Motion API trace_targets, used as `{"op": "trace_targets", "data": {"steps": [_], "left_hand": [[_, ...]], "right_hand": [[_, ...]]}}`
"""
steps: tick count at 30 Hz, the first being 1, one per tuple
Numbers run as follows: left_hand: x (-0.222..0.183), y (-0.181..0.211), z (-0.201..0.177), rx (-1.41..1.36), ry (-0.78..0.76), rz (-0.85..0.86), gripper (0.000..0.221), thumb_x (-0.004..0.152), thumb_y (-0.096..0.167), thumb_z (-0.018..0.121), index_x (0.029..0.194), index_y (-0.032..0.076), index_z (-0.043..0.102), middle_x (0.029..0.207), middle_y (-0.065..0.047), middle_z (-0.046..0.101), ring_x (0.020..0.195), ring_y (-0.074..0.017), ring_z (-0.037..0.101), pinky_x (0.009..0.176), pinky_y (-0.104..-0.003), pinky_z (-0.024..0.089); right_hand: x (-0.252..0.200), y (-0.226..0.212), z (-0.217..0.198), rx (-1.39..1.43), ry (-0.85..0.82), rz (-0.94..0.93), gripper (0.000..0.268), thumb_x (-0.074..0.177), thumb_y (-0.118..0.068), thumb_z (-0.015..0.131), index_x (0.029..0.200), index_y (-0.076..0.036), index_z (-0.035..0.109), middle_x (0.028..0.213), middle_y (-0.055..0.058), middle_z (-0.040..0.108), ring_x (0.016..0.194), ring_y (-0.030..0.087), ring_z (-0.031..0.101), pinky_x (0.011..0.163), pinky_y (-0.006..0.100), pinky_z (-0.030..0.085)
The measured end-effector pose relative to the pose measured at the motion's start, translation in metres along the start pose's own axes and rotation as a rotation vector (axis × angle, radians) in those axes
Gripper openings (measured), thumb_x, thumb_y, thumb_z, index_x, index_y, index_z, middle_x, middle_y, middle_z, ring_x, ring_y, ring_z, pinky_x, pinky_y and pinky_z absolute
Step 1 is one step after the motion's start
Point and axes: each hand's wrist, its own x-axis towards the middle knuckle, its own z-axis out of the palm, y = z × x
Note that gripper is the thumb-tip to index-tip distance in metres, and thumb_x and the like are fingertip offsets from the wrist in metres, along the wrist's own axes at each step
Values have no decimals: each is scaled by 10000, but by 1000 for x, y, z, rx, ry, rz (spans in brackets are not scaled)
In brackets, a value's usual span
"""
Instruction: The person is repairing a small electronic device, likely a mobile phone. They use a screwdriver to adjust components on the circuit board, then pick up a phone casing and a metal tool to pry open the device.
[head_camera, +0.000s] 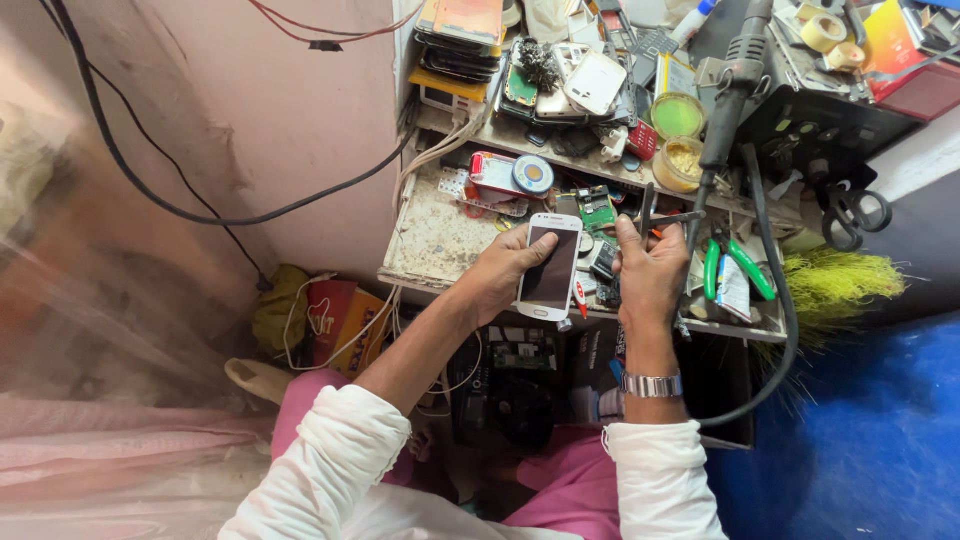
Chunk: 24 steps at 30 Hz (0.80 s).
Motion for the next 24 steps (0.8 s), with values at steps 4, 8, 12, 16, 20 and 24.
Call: {"op": "trace_targets", "data": {"steps": [4, 8, 12, 16, 20, 24], "left_hand": [[-3, 5, 3, -48, -13, 17, 291, 1064, 254, 549, 1279, 67, 611, 1120, -35, 717, 946, -118, 703, 824, -334, 607], [-15, 12, 8, -56, 42, 95, 289, 1041, 253, 573, 1275, 87, 603, 1102, -29, 702, 974, -136, 687, 835, -346, 609], [-45, 17, 13, -66, 121, 237, 333, 963, 190, 685, 1257, 60, 596, 1111, -44, 685, 1036, -166, 663, 928, -366, 608], [-81, 14, 18, -143, 128, 378, 364, 922, 108, 772, 1236, 41, 599, 1152, -69, 683, 1108, -187, 652, 1026, -371, 550], [-109, 11, 21, -203, 184, 461, 401, 878, 30, 783, 1242, 96, 629, 1118, -58, 687, 1057, -162, 631, 950, -343, 508], [-122, 10, 11, -155, 191, 590, 292, 915, -21, 756, 1174, 67, 653, 1175, -93, 707, 1148, -182, 646, 1045, -338, 506]], "right_hand": [[2, -4, -7, 160, 0, 156, 137, 939, -69, 733, 965, -48, 600, 815, 50, 705, 502, 44, 521, 391, 150, 346], [-7, -22, -11, 319, -5, 187, 120, 963, -71, 719, 968, -37, 604, 846, 93, 715, 528, 57, 542, 396, 146, 352], [-38, -49, -18, 504, -60, 189, 79, 983, -95, 690, 969, -35, 640, 910, 145, 739, 555, 68, 561, 388, 150, 333], [-91, -62, -13, 651, -41, 240, 30, 997, -80, 693, 1004, -73, 665, 922, 113, 703, 658, 80, 608, 445, 154, 373], [-132, -64, 3, 697, -59, 230, 61, 969, -78, 709, 1018, -63, 677, 908, 138, 725, 608, 88, 581, 438, 152, 371], [-153, -58, 16, 669, -82, 150, 88, 963, -48, 707, 1040, -48, 663, 949, 149, 730, 637, 104, 598, 448, 157, 361]]}}
